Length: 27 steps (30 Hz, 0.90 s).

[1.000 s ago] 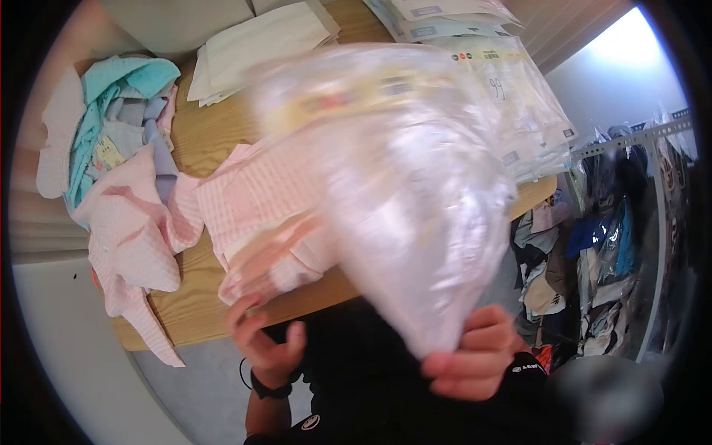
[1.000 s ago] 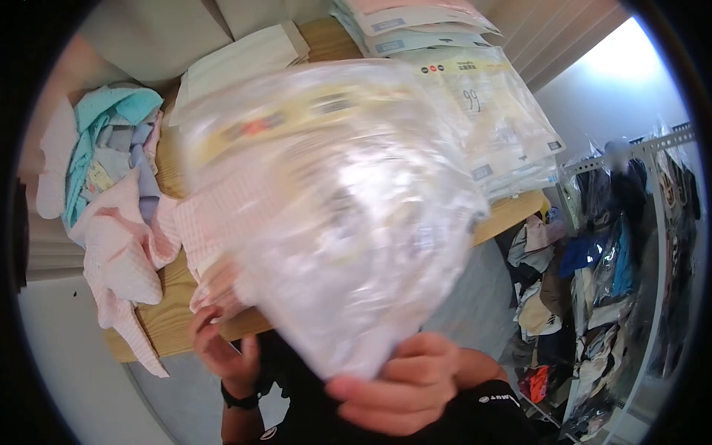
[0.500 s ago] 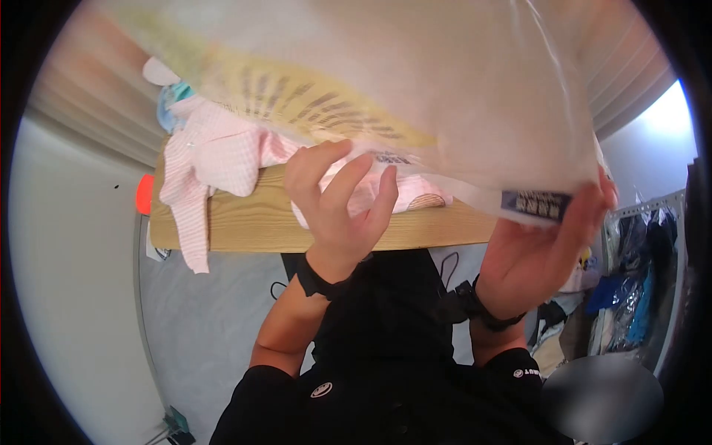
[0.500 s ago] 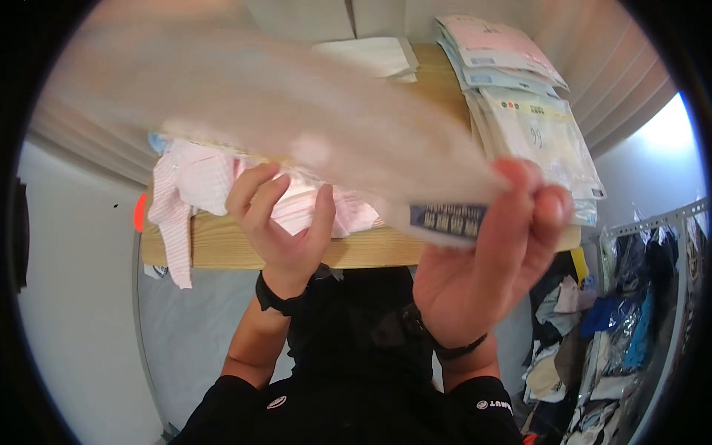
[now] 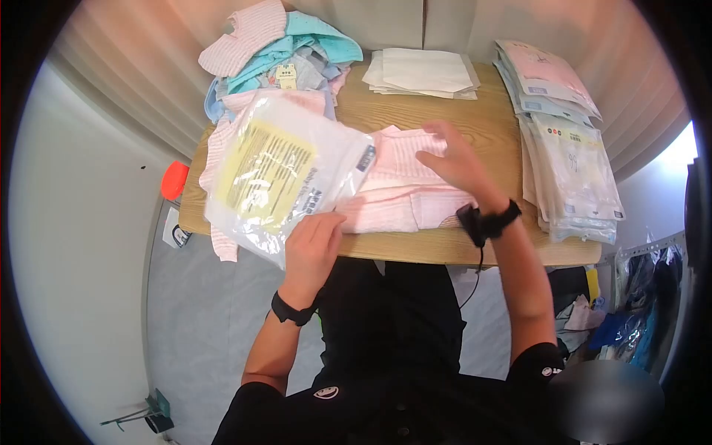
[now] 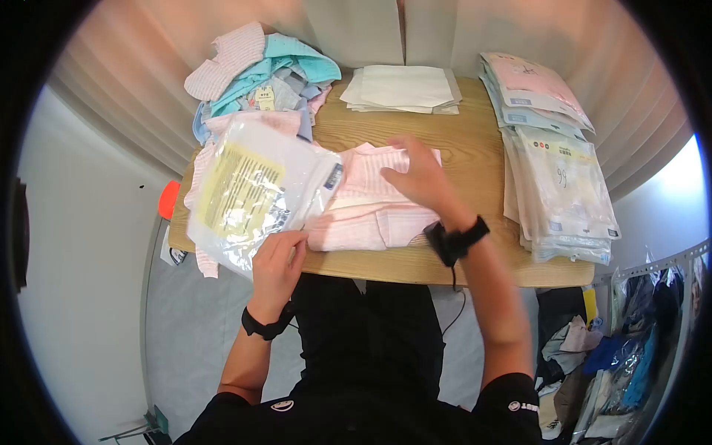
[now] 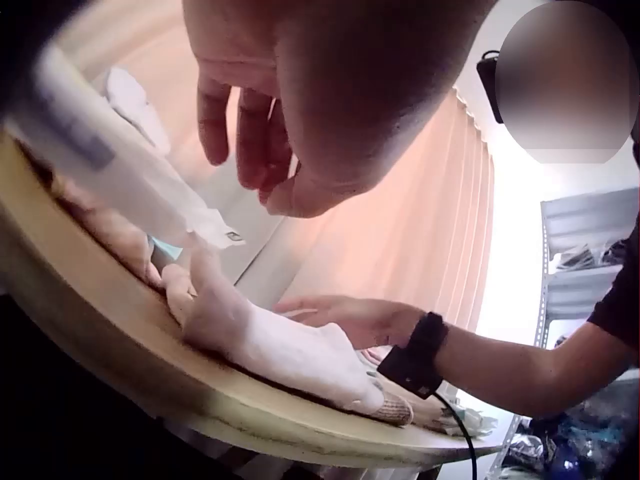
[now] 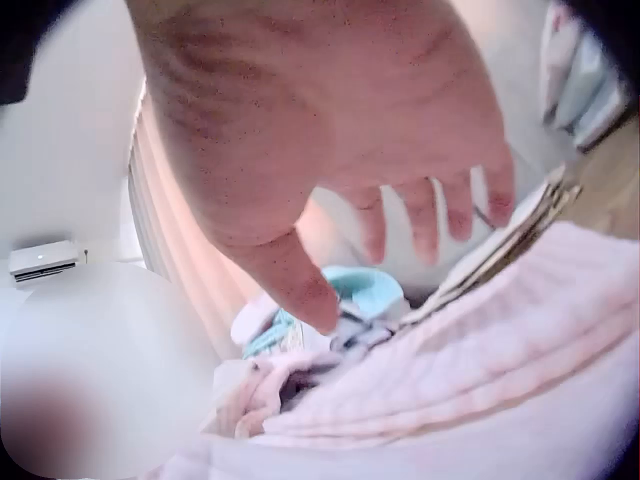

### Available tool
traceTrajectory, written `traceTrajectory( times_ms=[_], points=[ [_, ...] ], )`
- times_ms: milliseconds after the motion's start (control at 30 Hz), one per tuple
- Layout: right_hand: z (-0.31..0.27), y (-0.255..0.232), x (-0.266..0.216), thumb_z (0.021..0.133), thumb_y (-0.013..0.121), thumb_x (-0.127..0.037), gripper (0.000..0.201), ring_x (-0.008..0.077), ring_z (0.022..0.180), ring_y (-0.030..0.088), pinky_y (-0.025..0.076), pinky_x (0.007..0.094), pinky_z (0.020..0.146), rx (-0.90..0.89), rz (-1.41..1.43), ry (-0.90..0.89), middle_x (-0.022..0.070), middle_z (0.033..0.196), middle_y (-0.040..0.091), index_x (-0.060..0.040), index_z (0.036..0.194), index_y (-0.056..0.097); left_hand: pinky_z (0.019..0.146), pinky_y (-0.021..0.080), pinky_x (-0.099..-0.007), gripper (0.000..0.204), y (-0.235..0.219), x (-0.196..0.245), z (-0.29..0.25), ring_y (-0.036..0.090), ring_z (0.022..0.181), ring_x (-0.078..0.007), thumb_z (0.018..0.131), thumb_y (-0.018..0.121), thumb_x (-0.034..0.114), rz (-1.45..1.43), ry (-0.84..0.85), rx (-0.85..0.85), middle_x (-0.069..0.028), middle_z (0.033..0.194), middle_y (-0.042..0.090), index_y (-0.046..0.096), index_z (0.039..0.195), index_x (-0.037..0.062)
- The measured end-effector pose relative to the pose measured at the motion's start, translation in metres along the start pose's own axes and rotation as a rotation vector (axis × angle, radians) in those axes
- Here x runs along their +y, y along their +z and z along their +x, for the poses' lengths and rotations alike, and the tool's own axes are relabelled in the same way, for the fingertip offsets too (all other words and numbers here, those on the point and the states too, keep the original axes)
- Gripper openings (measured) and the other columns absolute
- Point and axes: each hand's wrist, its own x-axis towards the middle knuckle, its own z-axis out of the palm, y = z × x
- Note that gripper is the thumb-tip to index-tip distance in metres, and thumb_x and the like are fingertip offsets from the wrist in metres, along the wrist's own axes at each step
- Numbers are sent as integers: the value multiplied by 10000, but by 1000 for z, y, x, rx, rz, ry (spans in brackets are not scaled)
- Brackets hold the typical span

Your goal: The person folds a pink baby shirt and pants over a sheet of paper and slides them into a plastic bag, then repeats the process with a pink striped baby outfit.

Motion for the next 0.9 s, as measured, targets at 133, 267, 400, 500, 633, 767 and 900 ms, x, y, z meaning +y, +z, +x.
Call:
traceTrajectory(
  times_ms=[133, 267, 400, 500, 633, 767, 900],
  points=[
    [49, -5, 55, 749, 820, -403, 827, 367, 1341, 480, 364, 454, 1127, -390, -359, -69, 195, 1404, 556, -31, 1418, 507, 947, 470, -447, 328, -5, -9, -5, 578, 1111, -362, 802, 721, -8, 93, -103, -31, -158, 1227, 602, 646, 1115, 58],
    [57, -20, 49, 720, 852, -426, 926, 354, 1305, 515, 395, 399, 1113, -527, -366, -73, 221, 1379, 575, -11, 1457, 475, 1091, 380, -490, 367, -8, -24, -20, 445, 1335, -421, 837, 714, 10, 228, -278, -108, -217, 1432, 461, 593, 1180, 54],
    [43, -36, 23, 689, 859, -480, 906, 351, 1184, 605, 453, 398, 1031, -653, -442, 108, 217, 1292, 641, -7, 1393, 541, 1075, 393, -490, 358, -6, -43, -38, 477, 1286, -423, 833, 703, 3, 138, -280, -22, -212, 1395, 493, 594, 1172, 41],
    [22, -39, 15, 690, 851, -494, 784, 343, 1017, 679, 510, 389, 911, -685, -334, 235, 205, 1126, 712, 8, 1254, 642, 1076, 402, -478, 332, -7, -49, -41, 491, 1285, -422, 864, 695, 16, 78, -306, -17, -219, 1389, 499, 583, 1176, 28],
    [-53, -38, 25, 755, 827, -427, 583, 257, 878, 710, 542, 358, 809, -452, -60, 261, 172, 972, 747, 41, 1082, 711, 1098, 396, -455, 346, -13, -17, -39, 495, 1305, -412, 904, 692, 63, -52, -304, -51, -223, 1383, 510, 566, 1223, 13],
    [-143, -31, -14, 854, 774, -285, 434, 162, 893, 681, 541, 320, 810, -209, 330, 476, 118, 1000, 737, 54, 1110, 688, 1129, 368, -457, 496, 7, 30, -35, 459, 1355, -429, 903, 725, 159, -339, -283, -188, -273, 1428, 480, 538, 1336, 6],
    [-202, -6, -36, 920, 720, -202, 430, 154, 989, 657, 528, 310, 885, 46, 584, 544, 103, 1119, 704, 54, 1248, 610, 1150, 346, -486, 640, 30, 70, -19, 392, 1401, -477, 891, 739, 237, -300, -210, -369, -347, 1480, 398, 471, 1419, -7]
  ],
)
